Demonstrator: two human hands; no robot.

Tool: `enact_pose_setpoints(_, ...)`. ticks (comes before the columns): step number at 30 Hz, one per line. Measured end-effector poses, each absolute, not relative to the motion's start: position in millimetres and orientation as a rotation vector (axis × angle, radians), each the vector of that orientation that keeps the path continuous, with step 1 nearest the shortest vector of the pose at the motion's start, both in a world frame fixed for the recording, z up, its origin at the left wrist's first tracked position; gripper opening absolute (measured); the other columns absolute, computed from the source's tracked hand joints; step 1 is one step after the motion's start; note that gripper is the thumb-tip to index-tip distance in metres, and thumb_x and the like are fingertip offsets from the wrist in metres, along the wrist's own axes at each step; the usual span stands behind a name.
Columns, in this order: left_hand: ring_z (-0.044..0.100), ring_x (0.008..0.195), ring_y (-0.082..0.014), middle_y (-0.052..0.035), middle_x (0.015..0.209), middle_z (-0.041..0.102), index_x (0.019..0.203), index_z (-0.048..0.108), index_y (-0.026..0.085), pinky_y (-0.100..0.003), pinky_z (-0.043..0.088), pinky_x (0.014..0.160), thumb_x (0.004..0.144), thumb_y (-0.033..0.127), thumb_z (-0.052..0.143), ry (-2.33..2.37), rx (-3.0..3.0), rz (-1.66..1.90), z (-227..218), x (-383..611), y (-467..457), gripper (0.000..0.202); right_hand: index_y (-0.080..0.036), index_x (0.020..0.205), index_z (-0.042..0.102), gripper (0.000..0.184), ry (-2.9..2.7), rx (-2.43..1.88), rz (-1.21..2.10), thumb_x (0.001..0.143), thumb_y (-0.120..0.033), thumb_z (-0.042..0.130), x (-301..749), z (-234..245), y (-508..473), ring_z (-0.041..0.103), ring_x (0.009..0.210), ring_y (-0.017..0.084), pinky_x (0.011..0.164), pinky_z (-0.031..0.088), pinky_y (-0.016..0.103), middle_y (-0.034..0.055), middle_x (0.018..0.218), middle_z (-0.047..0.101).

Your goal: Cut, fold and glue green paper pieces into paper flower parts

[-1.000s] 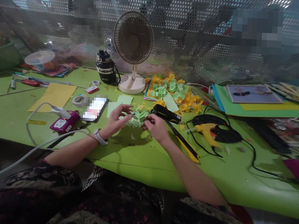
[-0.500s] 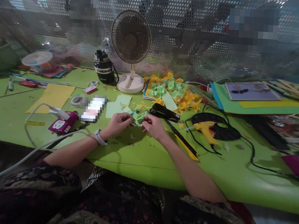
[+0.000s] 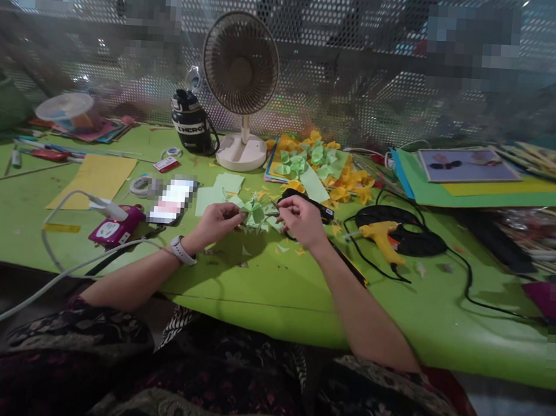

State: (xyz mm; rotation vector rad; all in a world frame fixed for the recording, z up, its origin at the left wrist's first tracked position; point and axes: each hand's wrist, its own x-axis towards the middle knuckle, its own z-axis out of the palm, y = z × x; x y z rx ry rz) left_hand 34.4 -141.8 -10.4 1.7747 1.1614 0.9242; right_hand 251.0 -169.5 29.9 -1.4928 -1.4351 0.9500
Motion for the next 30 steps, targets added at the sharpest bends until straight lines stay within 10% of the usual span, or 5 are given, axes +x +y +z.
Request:
enact_pose_setpoints(19,0.048,0.053,-0.0132,-0.0036,0.061,0.062,0.078,0.072,0.014,-0.027,0.033,0.054,0.083,0.035,0.058,1.392,2.128,0.538,-3.1,36.7,-146.6,0.026,-0.016,0.082,0.066,0.012,-1.396,-1.442,0.694,0.074,-0.025,0.063,282.3,40.5,-159.9,0.059,0.046,0.011,0.047,0.051,0.022,-0.0004,0.060,0.066)
enact_pose_setpoints(30,0.037,0.047,-0.0078,0.0060,0.049,0.044,0.081,0.067,0.015,-0.021,0.029,0.049,0.078,0.025,0.059,1.227,1.849,1.206,-0.3,28.6,-141.2,0.013,-0.014,0.074,0.066,0.008,-0.862,-1.231,0.381,0.068,-0.014,0.062,332.4,76.6,-155.8,0.052,0.037,0.007,0.039,0.044,0.018,-0.0034,0.050,0.062)
